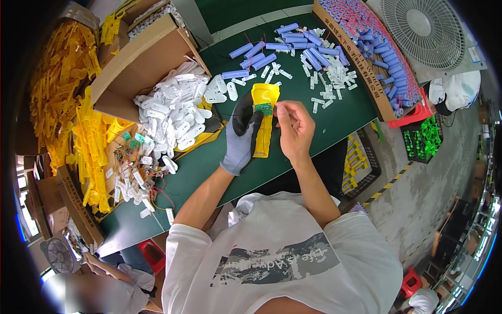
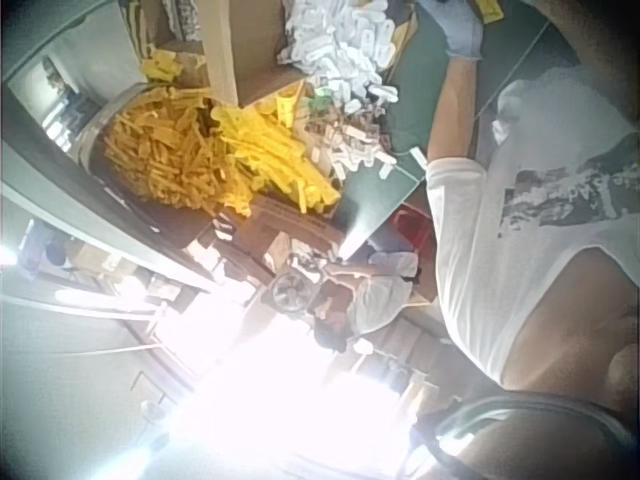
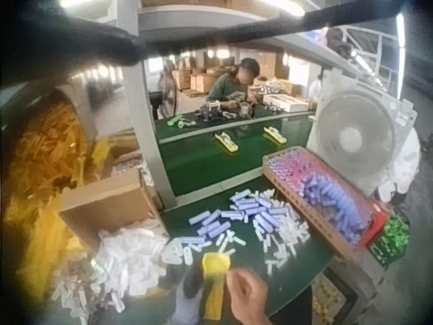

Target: Assembling components for a light or electronic device on a factory assembly line.

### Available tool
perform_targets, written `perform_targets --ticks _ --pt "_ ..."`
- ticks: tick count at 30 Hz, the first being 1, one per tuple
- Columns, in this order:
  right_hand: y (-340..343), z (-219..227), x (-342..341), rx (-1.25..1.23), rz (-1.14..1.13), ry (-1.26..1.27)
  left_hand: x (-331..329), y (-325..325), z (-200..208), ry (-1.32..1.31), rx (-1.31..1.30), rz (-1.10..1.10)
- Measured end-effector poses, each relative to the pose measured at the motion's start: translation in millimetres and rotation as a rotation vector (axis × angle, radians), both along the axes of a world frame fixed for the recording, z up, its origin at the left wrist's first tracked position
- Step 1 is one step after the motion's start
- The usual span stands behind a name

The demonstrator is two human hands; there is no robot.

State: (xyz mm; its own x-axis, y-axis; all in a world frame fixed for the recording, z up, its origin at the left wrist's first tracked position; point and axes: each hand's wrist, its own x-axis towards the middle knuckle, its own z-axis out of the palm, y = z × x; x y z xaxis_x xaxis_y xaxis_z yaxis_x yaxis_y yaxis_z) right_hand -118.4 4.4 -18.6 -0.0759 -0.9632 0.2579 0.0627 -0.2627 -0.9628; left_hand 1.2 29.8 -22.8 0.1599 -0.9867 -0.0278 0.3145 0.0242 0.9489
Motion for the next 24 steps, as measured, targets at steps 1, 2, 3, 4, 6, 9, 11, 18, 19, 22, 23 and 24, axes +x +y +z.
perform_targets --ticks 1,2,3,4,6,9,11,18,19,22,23,24 --pt "1 0 0 0.096 0.025 -0.091 0 1 1 -0.025 -0.001 -0.012" --pt "0 -1 -3 0.097 0.031 -0.078 1 1 2 -0.012 -0.001 -0.005" --pt "-1 -2 -5 0.130 0.110 -0.001 1 1 3 -0.006 0.005 -0.012" --pt "-3 -4 -6 0.162 0.189 0.075 3 0 3 -0.001 0.009 -0.017" --pt "-4 -9 -4 0.146 0.171 0.077 5 1 -2 0.014 -0.001 -0.006" --pt "-4 -11 -7 0.109 0.213 0.094 2 2 4 0.038 0.001 -0.012" --pt "-5 -12 -6 0.102 0.207 0.060 1 1 9 0.038 0.031 -0.006" --pt "-3 -11 -4 0.101 0.193 0.131 4 3 3 -0.060 0.007 0.002" --pt "-2 -8 -5 0.045 0.157 0.253 3 3 3 -0.020 0.017 -0.012" --pt "-4 -8 -10 -0.003 0.157 0.375 -1 3 1 0.046 -0.022 -0.006" --pt "-4 -9 -12 0.010 0.181 0.371 -2 2 0 0.067 -0.069 0.003" --pt "-4 -10 -11 0.009 0.186 0.375 -1 2 -2 0.071 -0.070 0.008"
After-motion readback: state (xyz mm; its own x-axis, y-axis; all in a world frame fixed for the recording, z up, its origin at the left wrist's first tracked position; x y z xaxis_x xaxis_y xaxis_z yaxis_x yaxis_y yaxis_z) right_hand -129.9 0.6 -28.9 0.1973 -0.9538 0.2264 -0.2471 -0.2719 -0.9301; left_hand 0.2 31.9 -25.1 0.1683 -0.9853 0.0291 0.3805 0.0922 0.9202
